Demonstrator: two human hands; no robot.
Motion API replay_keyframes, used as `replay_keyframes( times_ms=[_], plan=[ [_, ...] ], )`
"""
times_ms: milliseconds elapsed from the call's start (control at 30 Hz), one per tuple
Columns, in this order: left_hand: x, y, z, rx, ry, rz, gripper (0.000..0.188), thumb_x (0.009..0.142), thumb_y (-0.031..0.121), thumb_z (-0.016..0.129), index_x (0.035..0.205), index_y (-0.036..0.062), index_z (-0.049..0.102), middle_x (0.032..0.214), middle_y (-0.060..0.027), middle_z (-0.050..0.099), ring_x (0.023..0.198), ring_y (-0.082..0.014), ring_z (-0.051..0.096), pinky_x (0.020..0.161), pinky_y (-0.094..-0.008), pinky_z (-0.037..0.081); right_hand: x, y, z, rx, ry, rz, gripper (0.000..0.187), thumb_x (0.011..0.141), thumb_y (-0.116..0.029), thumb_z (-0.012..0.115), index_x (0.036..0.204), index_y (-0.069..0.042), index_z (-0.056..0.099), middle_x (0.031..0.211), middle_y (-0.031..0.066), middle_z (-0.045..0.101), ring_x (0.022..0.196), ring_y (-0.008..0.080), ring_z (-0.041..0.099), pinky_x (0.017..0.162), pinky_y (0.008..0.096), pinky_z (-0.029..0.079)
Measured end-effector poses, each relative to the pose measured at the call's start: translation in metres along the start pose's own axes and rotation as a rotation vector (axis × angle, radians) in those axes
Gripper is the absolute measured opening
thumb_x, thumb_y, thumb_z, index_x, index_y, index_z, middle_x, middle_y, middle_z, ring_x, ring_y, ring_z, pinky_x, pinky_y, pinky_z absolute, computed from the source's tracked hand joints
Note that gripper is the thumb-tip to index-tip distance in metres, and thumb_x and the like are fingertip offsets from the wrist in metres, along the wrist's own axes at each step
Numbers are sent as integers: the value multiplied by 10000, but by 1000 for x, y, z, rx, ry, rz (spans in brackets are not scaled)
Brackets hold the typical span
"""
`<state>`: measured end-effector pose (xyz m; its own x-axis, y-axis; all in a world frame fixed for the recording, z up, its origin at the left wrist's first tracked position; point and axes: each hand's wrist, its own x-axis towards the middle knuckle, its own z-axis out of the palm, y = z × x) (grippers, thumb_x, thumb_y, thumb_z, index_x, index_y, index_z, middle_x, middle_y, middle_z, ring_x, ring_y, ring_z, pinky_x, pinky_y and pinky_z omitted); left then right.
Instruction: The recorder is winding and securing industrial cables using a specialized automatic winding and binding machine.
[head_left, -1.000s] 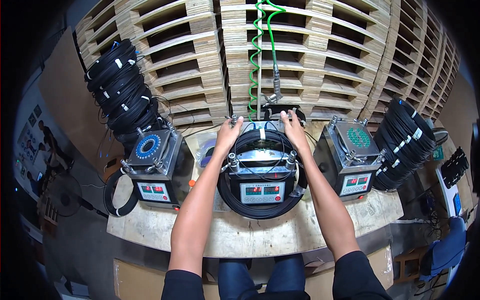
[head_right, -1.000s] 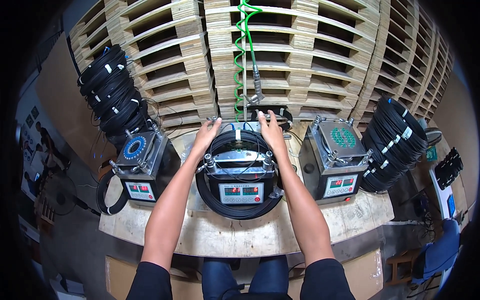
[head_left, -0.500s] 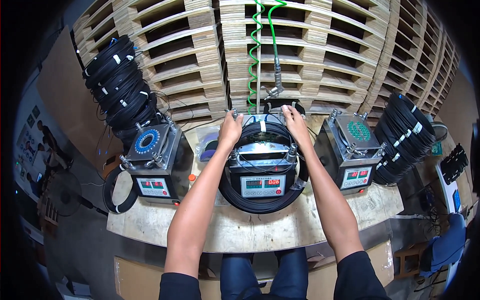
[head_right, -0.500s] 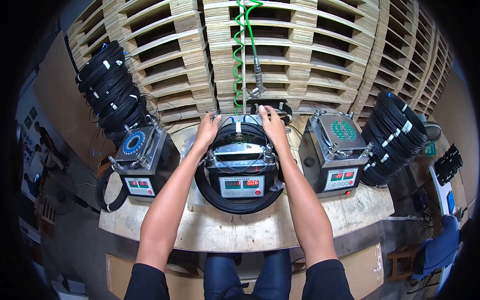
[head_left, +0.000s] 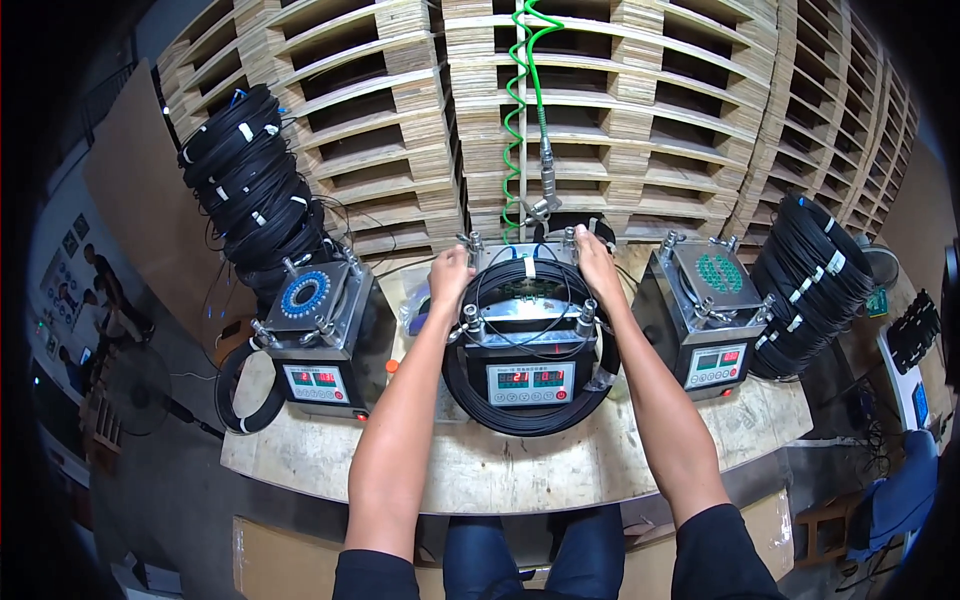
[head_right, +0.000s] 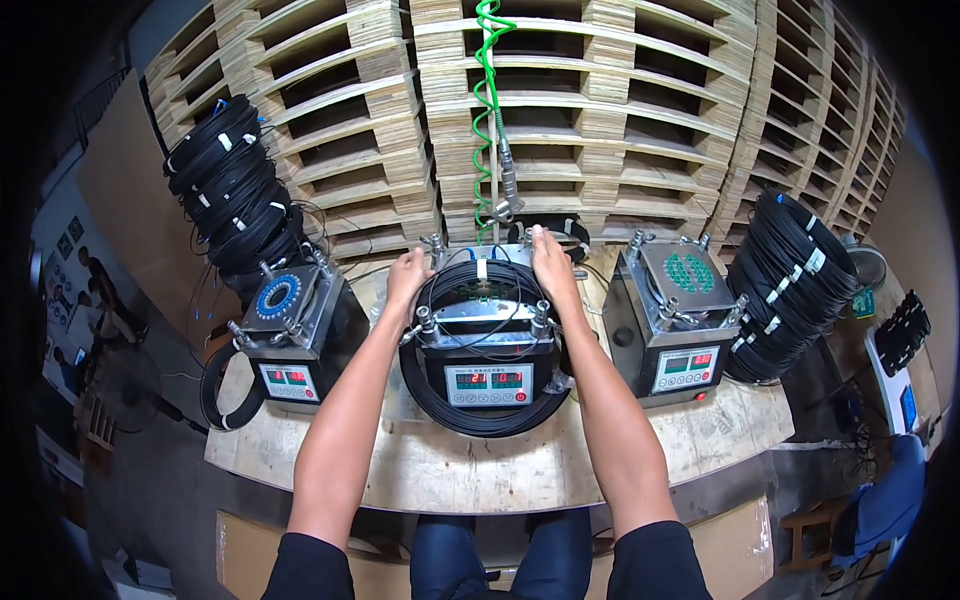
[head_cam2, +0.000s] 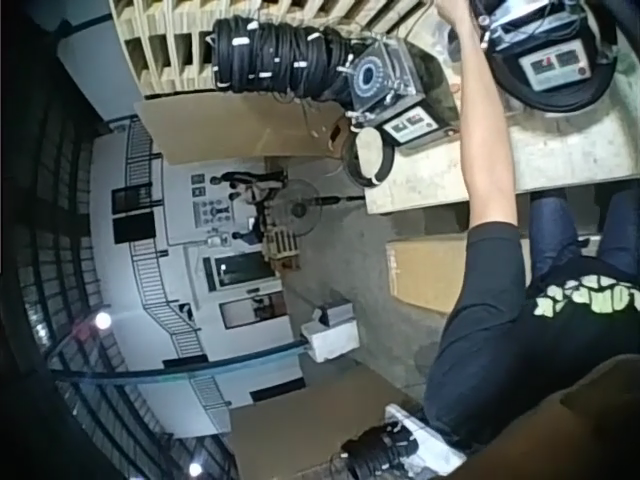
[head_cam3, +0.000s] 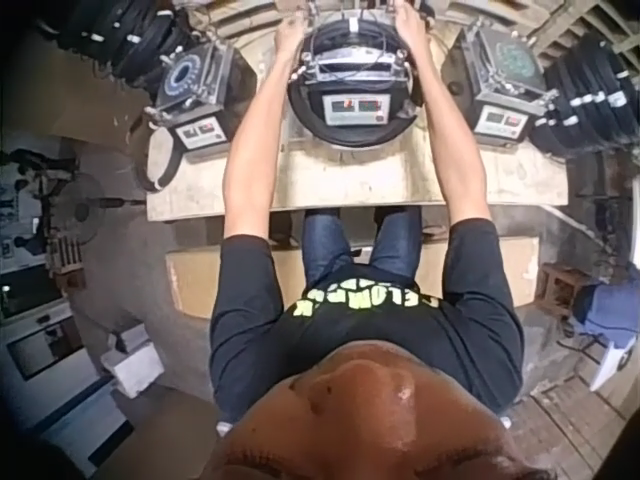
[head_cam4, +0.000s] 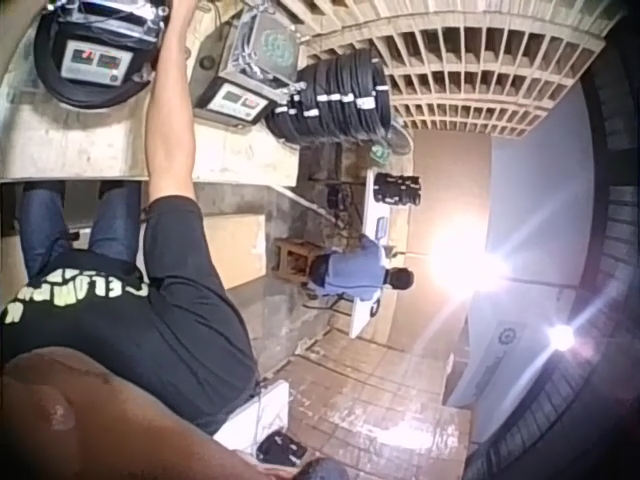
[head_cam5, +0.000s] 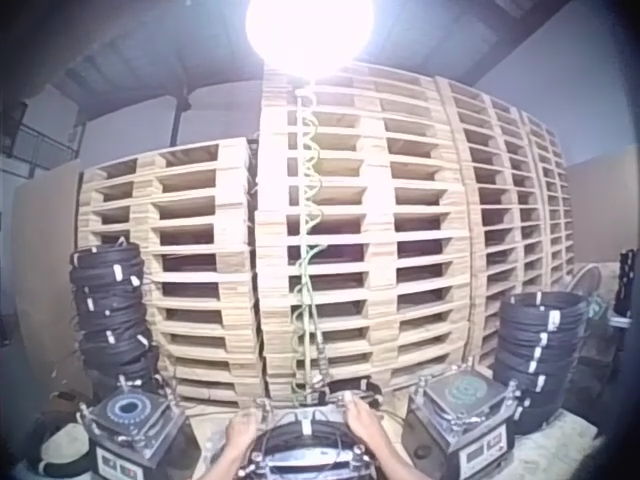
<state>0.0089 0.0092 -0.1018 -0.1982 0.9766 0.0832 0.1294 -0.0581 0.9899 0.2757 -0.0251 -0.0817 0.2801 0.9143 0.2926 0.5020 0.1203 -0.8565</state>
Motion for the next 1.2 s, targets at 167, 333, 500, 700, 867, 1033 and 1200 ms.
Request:
replay_keyframes(
  times_ms=[167, 333, 500, 700, 867, 1033, 1200],
  plan=[
    [-6, 13, 15, 385, 76, 185, 463, 913, 352, 659, 1216, 3, 632, 1039, -213, 707, 1022, -316, 677, 918, -381, 493, -2, 7, -4, 28, 78, -89, 604, 1023, -523, 364, 1367, -50, 519, 1270, 274, 600, 1229, 450, 536, 1033, 459, 423],
    [-3, 17, 17, 542, 12, 163, 523, 880, 264, 684, 1358, 127, 521, 1189, -246, 651, 1132, -410, 616, 949, -471, 485, -5, -2, -7, -5, 45, 28, 666, 996, -589, 381, 1376, -60, 519, 1263, 299, 592, 1238, 466, 519, 1045, 462, 410],
    [10, -1, 17, 307, 29, 114, 643, 924, 464, 598, 1393, 40, 479, 1295, -266, 596, 1233, -398, 565, 1034, -425, 432, -7, -7, -6, -38, -3, 52, 698, 1000, -600, 345, 1399, -49, 504, 1330, 280, 555, 1286, 451, 480, 1089, 448, 376],
    [9, 11, 24, 473, -36, -41, 783, 940, 615, 464, 1463, 39, 377, 1363, -284, 539, 1272, -438, 518, 1058, -495, 399, -6, 6, -9, 2, 6, -26, 695, 1019, -580, 306, 1388, -25, 506, 1380, 247, 533, 1310, 413, 476, 1094, 414, 367],
    [-17, 37, 27, 529, 11, 72, 677, 983, 457, 482, 1485, 36, 310, 1297, -302, 574, 1219, -454, 552, 1016, -510, 432, -5, 5, -7, 31, 16, -47, 688, 1013, -586, 308, 1398, -47, 498, 1377, 245, 537, 1304, 427, 478, 1095, 425, 372],
    [0, 21, 28, 273, 0, 91, 686, 1013, 524, 416, 1392, -47, 453, 1352, -282, 547, 1300, -362, 508, 1083, -394, 375, -5, 0, -1, 12, -54, 8, 649, 984, -597, 370, 1474, -173, 405, 1273, 268, 606, 1225, 447, 546, 1038, 466, 421],
    [3, 18, 28, 298, -79, 144, 701, 1001, 566, 386, 1344, -32, 516, 1349, -298, 539, 1289, -428, 496, 1075, -442, 383, 5, 12, -2, -173, -123, 6, 619, 983, -564, 391, 1486, -203, 379, 1247, 261, 623, 1189, 462, 563, 1008, 492, 444]
  ],
)
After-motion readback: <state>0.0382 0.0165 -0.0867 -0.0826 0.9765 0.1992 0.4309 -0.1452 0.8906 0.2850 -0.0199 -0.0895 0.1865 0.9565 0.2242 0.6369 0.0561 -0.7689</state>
